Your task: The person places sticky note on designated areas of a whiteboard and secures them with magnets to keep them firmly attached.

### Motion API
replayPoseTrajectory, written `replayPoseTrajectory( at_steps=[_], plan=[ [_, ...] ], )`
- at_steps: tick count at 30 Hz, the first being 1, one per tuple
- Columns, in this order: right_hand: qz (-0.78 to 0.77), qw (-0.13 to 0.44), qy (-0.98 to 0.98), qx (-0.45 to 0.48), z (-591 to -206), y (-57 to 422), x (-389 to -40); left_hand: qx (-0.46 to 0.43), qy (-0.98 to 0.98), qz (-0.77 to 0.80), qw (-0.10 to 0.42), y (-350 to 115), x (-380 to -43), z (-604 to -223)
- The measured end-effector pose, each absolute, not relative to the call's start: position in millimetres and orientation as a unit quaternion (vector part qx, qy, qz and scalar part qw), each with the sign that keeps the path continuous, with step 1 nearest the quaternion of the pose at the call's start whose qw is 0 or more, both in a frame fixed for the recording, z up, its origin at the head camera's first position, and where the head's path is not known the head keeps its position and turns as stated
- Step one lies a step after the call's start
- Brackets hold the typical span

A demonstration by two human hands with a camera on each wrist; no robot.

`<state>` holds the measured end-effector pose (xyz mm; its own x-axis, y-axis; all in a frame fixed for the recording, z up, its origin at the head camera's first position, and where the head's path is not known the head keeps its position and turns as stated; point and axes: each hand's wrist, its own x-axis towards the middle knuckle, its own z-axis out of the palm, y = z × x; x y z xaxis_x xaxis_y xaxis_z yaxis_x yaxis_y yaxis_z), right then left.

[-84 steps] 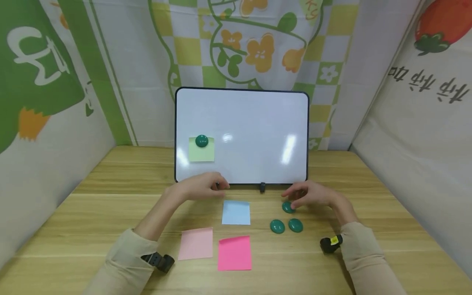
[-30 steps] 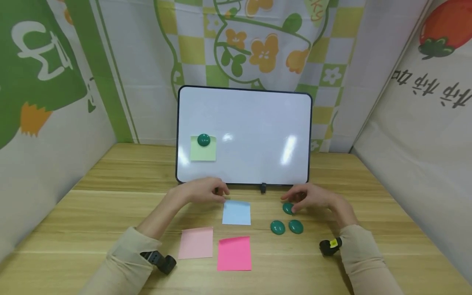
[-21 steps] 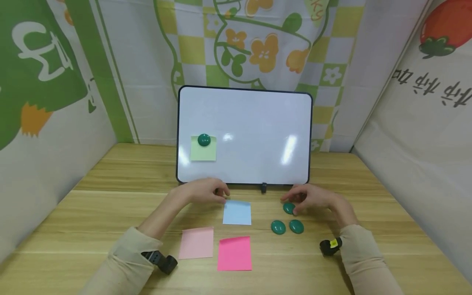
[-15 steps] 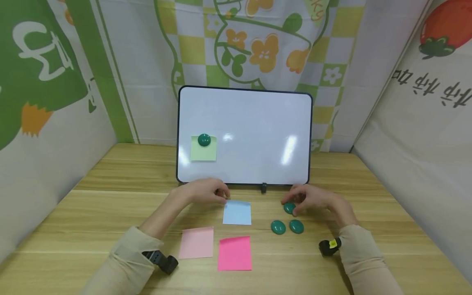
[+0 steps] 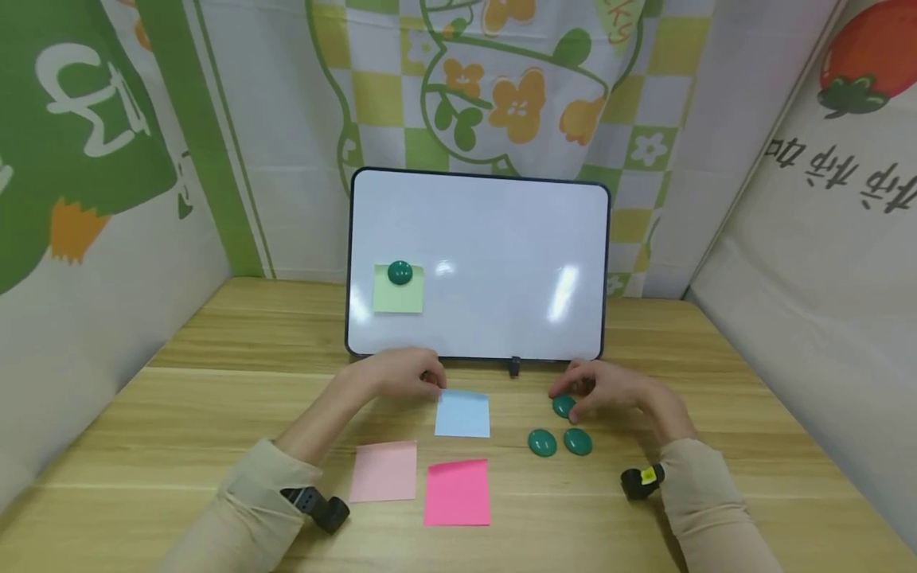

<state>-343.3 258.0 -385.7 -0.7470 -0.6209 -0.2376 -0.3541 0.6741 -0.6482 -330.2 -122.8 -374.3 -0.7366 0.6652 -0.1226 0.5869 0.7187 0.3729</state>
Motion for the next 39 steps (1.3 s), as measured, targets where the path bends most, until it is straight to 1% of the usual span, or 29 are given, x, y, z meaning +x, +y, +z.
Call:
replayPoseTrajectory(
  at_steps=[9, 16, 21, 39],
  plan=[
    [-0.298, 0.229, 0.885, -0.276, -386.1, 256.6, -342.9, 0.337, 0.923, 0.146, 0.114, -123.0, -328.5, -374.9],
    [-0.294, 0.214, 0.888, -0.281, -387.1, 256.4, -342.8, 0.307, 0.933, 0.144, 0.119, -122.1, -329.9, -374.9],
    [-0.292, 0.203, 0.891, -0.283, -387.8, 257.0, -343.6, 0.304, 0.934, 0.145, 0.116, -121.6, -330.9, -374.3],
    [-0.288, 0.187, 0.890, -0.302, -382.7, 255.4, -342.9, 0.282, 0.944, 0.148, 0.088, -122.9, -330.4, -371.3]
  ],
)
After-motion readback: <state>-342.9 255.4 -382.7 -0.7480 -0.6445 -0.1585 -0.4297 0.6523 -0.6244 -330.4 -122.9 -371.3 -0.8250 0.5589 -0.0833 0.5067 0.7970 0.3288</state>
